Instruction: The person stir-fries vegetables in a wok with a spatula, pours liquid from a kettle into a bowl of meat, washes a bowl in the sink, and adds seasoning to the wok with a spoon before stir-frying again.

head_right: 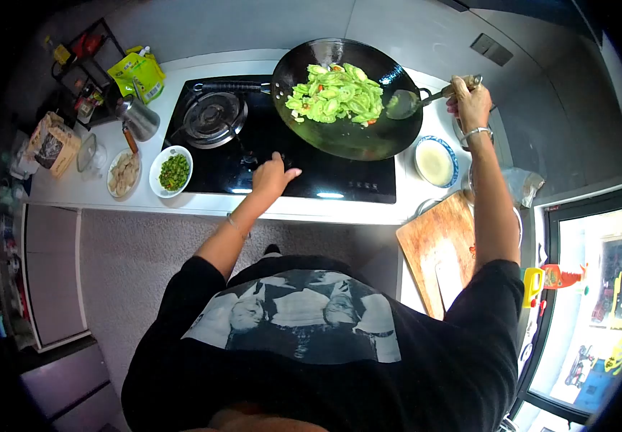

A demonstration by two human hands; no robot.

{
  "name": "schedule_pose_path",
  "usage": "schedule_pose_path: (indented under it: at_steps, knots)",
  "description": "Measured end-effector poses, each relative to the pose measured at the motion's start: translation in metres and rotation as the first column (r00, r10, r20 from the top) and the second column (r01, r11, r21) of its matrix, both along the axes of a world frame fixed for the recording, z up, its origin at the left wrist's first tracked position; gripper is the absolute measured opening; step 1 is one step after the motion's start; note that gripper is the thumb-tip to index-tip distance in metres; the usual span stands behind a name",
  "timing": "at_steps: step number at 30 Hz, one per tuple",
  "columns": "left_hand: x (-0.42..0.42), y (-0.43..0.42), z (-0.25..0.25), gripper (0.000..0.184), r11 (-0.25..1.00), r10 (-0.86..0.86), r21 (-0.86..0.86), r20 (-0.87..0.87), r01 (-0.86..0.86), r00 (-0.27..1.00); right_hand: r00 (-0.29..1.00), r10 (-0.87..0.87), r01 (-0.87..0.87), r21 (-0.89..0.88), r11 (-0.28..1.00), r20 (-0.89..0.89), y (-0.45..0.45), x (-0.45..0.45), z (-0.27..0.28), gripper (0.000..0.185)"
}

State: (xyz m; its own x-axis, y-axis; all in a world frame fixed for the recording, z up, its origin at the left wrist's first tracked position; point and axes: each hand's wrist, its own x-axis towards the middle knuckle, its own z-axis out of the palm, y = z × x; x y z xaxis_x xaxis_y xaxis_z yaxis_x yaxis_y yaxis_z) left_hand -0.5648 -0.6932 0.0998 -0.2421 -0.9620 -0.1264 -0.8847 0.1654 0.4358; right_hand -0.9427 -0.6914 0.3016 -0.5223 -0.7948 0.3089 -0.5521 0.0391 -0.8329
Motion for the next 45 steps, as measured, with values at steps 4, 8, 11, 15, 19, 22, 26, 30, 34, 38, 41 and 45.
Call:
schedule_pose_path:
  at_steps: [4,8,11,15,19,22,26,30,34,38,41,45]
  knots:
    - [0.027,0.042,-0.006,0.048,0.992,-0.110,0.046,-0.110,0.115,0.988,0.893,0.022,-0.004,-0.041,0.999,0.449,-0.038,-0.002,-0.080,0.027]
    - [0.072,0.073,-0.036,0.044,0.961,-0.045,0.240,-0.350,0.136,0.936,0.801,0.179,-0.128,-0.129,0.983,0.571,-0.043,0.046,-0.096,0.025]
    - [0.110,0.088,-0.051,0.041,0.730,0.379,0.681,-0.475,0.059,0.794,0.835,0.411,-0.394,-0.124,0.911,0.366,-0.031,0.069,-0.070,0.023]
    - [0.158,0.100,-0.080,0.041,0.547,0.659,0.837,-0.430,-0.001,0.617,0.739,0.633,-0.632,0.088,0.770,-0.232,0.006,0.109,-0.027,0.025]
    - [0.187,0.103,-0.096,0.046,0.461,0.797,0.886,-0.436,0.046,0.419,0.380,0.689,-0.658,0.343,0.670,-0.618,0.056,0.130,0.004,0.032]
    - [0.197,0.098,-0.097,0.048,0.457,0.832,0.885,-0.460,0.088,0.311,0.284,0.689,-0.656,0.388,0.647,-0.667,0.097,0.144,0.019,0.030]
    - [0.197,0.082,-0.092,0.047,0.414,0.869,0.905,-0.424,0.095,0.256,0.240,0.638,-0.648,0.369,0.666,-0.731,0.130,0.167,0.023,0.017]
    - [0.192,0.064,-0.091,0.045,0.349,0.918,0.929,-0.365,0.121,0.155,0.167,0.666,-0.604,0.459,0.652,-0.727,0.097,0.154,-0.025,0.027]
    - [0.189,0.044,-0.090,0.042,0.191,0.982,0.959,-0.186,0.208,-0.040,0.230,0.547,-0.515,0.376,0.771,-0.805,0.056,0.117,-0.062,0.028]
    - [0.185,0.025,-0.089,0.052,0.095,0.991,0.960,-0.068,0.263,-0.112,0.359,0.479,-0.378,0.344,0.859,-0.801,0.053,0.107,-0.039,0.027]
    - [0.178,0.023,-0.091,0.059,0.050,0.987,0.958,-0.005,0.283,-0.159,0.354,0.437,-0.336,0.323,0.885,-0.827,0.039,0.109,-0.042,0.027]
    - [0.162,0.009,-0.082,0.056,-0.117,0.954,0.974,0.165,0.195,-0.251,0.449,0.476,-0.434,0.281,0.856,-0.756,0.033,0.139,-0.061,0.026]
